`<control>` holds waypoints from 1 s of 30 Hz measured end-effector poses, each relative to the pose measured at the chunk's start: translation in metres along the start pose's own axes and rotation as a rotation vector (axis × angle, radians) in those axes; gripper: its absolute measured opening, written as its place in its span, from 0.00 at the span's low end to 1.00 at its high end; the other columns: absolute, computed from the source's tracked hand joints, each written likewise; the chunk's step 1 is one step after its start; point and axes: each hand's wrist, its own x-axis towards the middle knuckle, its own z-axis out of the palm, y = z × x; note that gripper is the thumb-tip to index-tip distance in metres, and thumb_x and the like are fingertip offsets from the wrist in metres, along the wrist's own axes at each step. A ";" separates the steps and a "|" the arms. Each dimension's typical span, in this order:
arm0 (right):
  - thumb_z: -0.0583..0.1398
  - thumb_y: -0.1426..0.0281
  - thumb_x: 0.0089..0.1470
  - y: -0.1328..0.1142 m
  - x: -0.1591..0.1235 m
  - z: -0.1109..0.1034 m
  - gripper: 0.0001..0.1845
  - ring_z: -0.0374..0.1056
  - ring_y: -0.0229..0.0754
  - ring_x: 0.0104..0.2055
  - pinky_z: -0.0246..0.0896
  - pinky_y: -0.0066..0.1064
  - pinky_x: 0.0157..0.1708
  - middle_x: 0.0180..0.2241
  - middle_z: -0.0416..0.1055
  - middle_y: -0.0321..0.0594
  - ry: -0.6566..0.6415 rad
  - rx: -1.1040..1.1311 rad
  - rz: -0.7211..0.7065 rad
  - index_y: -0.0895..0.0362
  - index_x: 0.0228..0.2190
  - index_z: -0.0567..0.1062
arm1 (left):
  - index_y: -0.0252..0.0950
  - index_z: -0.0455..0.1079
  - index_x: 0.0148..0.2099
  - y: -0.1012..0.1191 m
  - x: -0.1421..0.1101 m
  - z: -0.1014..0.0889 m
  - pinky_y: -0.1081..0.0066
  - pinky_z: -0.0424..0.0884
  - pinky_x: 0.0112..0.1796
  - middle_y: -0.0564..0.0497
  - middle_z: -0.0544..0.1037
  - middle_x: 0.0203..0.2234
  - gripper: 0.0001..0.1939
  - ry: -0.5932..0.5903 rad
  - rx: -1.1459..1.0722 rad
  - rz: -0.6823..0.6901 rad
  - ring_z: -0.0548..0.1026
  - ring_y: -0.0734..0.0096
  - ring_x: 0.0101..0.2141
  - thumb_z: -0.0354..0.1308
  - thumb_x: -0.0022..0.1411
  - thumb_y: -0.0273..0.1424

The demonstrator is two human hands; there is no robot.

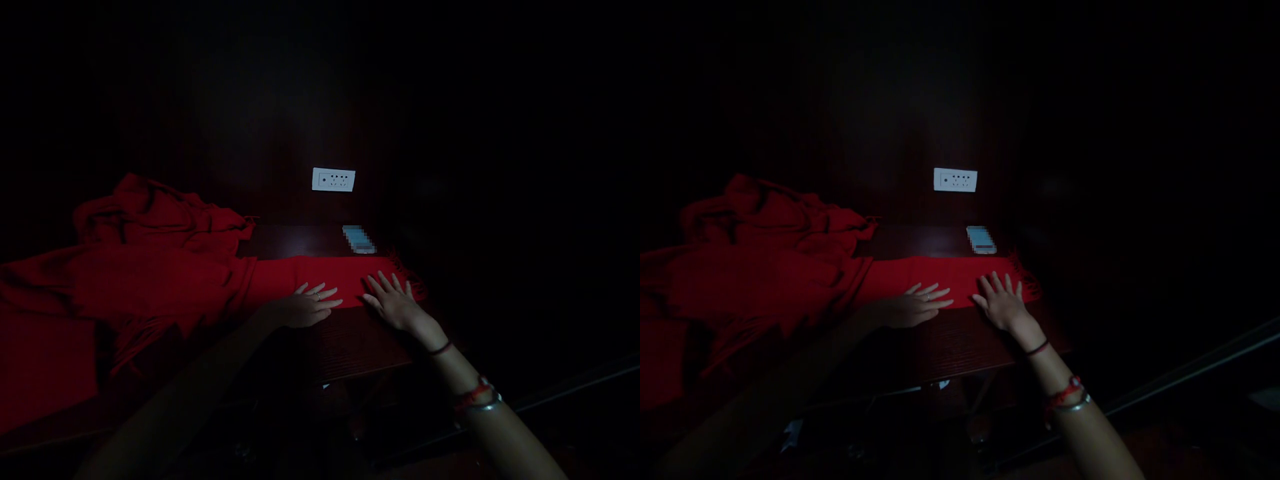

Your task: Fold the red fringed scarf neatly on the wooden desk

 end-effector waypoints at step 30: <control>0.36 0.47 0.50 -0.025 0.053 0.013 0.39 0.27 0.52 0.60 0.27 0.53 0.54 0.60 0.32 0.40 -0.061 0.107 -0.237 0.55 0.58 0.42 | 0.35 0.29 0.62 -0.052 -0.026 -0.020 0.50 0.37 0.53 0.43 0.25 0.58 0.58 -0.141 -0.156 -0.617 0.28 0.49 0.56 0.45 0.37 0.63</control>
